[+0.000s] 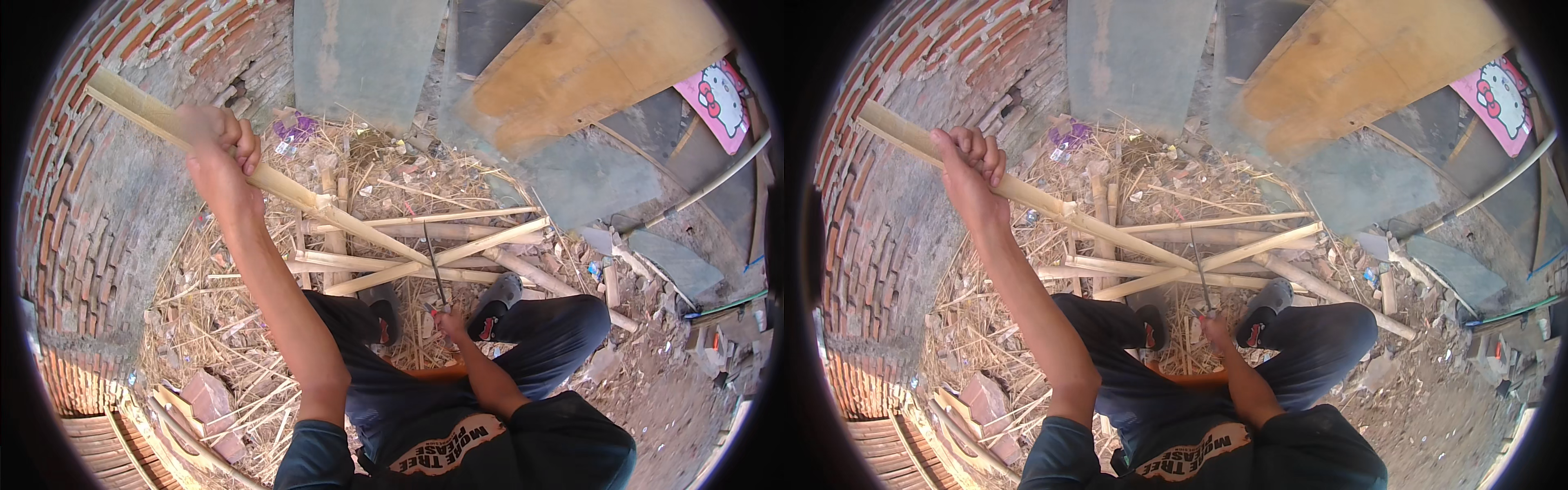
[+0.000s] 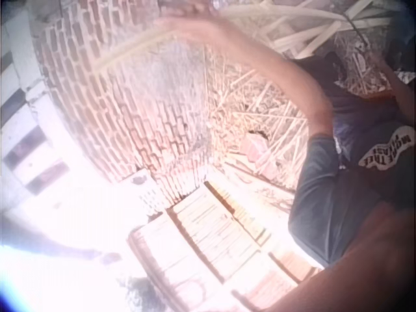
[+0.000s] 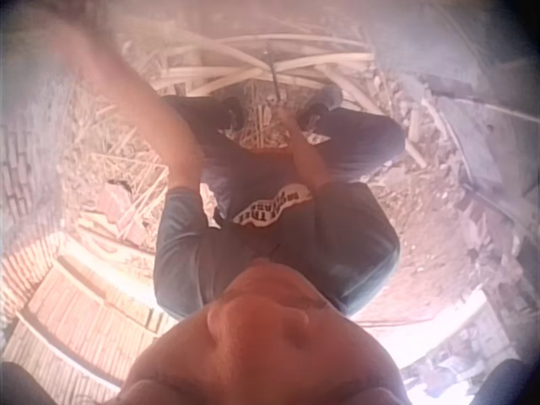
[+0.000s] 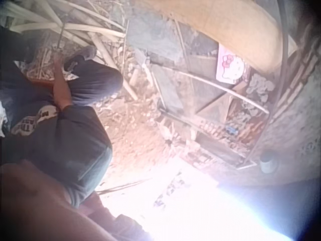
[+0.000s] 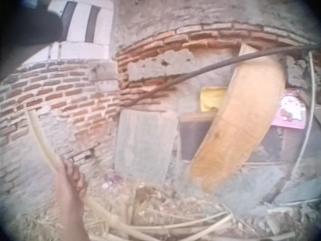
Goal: The person sits on the ground and uses a machete to split long bamboo poles into thin strips. They hold the bamboo with one hand and strike it with the machete to separate the material, occasionally adjusting the grip or repositioning the bamboo piece.
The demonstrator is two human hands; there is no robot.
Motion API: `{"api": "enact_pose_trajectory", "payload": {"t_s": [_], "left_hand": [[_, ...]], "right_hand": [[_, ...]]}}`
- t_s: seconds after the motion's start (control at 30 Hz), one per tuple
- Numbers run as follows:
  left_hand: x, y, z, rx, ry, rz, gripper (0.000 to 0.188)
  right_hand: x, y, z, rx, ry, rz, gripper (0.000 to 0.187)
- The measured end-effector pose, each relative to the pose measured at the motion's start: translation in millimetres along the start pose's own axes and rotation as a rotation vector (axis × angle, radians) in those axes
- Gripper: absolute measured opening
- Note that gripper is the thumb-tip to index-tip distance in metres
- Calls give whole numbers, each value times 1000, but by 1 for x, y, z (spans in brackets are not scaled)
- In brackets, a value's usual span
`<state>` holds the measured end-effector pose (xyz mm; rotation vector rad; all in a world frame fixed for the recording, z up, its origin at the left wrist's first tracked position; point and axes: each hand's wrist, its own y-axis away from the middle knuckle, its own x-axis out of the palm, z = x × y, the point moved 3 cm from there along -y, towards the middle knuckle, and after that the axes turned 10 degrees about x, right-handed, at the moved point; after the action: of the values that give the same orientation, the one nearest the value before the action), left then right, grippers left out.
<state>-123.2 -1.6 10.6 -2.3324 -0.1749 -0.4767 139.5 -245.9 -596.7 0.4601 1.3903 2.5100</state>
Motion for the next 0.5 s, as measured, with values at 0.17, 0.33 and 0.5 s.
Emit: {"api": "enact_pose_trajectory", "payload": {"t_s": [0.17,0.33,0.5], "left_hand": [[29,7,-3,90,-109,-153,51],[42,16,-5,132,-192,-201,51],[78,13,-2,109,-146,-197,51]], "right_hand": [[31,26,62,-409,149,-280,8],[73,118,179,-645,-98,-79,8],[7,15,33,-612,287,-632,16]]}}
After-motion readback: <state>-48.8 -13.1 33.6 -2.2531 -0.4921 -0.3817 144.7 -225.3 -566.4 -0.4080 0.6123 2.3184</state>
